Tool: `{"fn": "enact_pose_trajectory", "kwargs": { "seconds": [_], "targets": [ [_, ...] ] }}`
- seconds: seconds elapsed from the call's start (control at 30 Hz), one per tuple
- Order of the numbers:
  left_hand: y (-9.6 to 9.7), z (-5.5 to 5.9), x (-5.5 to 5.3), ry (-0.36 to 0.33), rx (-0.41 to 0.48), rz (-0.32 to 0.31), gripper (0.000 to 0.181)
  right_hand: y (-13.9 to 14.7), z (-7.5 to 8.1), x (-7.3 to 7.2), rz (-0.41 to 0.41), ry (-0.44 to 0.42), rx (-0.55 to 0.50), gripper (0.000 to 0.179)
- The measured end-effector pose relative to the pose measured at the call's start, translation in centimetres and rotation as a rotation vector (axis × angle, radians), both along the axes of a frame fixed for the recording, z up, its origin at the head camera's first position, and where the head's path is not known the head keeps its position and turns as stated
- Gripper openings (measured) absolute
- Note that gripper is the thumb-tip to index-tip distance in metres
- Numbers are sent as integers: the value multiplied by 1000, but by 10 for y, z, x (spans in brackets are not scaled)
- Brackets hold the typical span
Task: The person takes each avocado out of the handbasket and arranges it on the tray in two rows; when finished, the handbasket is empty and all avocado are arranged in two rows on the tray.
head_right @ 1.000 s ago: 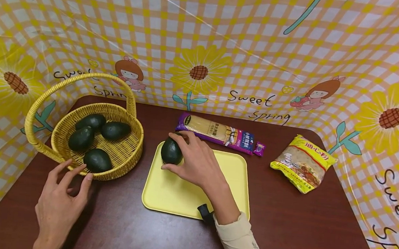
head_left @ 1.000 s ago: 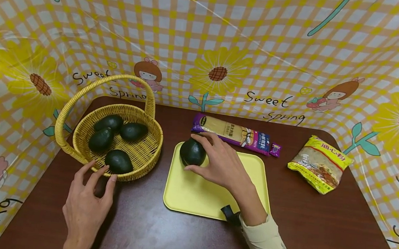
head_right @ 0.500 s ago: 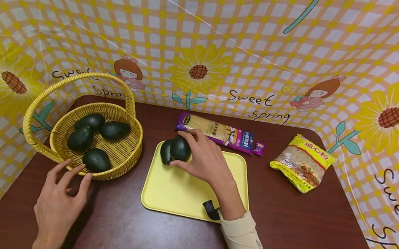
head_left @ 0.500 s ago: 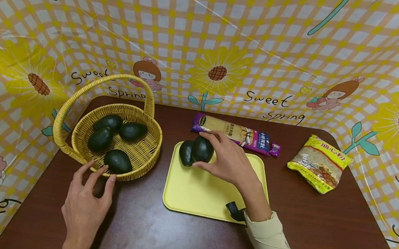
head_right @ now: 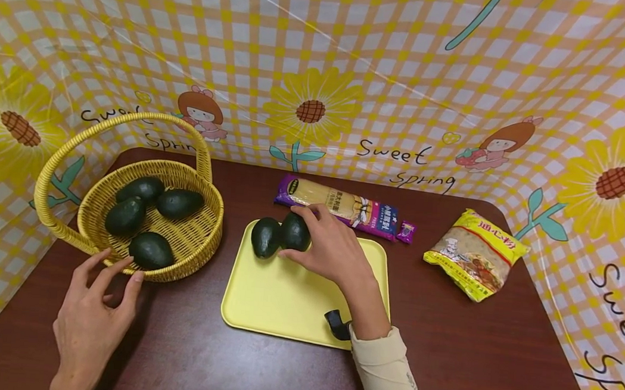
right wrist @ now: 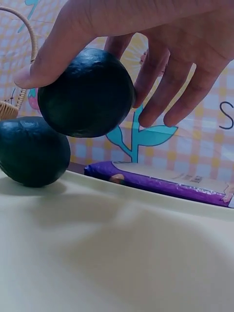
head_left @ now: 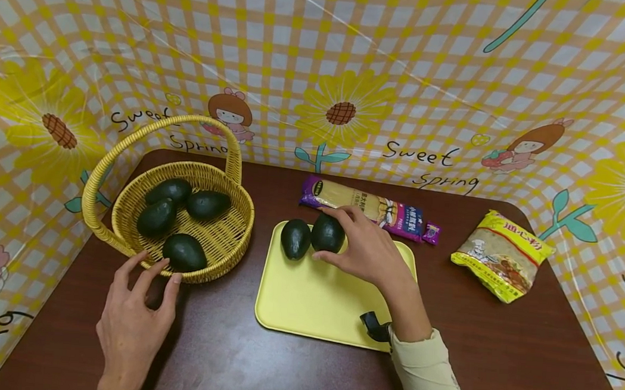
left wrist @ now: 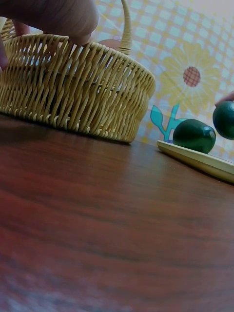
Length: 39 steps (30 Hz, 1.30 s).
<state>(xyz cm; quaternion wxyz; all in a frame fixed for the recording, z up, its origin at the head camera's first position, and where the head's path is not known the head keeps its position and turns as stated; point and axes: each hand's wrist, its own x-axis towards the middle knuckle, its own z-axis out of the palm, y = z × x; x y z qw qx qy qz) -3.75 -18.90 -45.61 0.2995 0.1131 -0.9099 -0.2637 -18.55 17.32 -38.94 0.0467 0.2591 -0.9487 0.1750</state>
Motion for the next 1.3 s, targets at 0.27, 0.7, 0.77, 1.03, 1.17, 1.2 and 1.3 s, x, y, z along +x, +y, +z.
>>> {"fn": "enact_pose_trajectory", "kwargs": {
  "seconds": [0.27,0.7,0.77,1.03,1.17,1.2,1.3],
  "targets": [
    [0,0,0,-7,0,2,34,3,-4,-3,-12,-49,2,89],
    [1,0,0,-15,-2,7,34,4,-19,-7,-11,-136,23,88],
    [1,0,0,-16,0,6,34,4,-21,-8,-8,-140,24,88],
    [0,0,-1,-17,2,3,35,3,-24,-8,-4,-138,31,89],
    [0,0,-1,-18,3,2,34,3,-25,-7,3,-147,42,89],
    [0,0,-1,-18,3,2,34,2,-26,-7,3,-151,46,89],
    [0,0,0,-16,3,2,34,2,-28,-7,8,-155,55,90]
  ]
}}
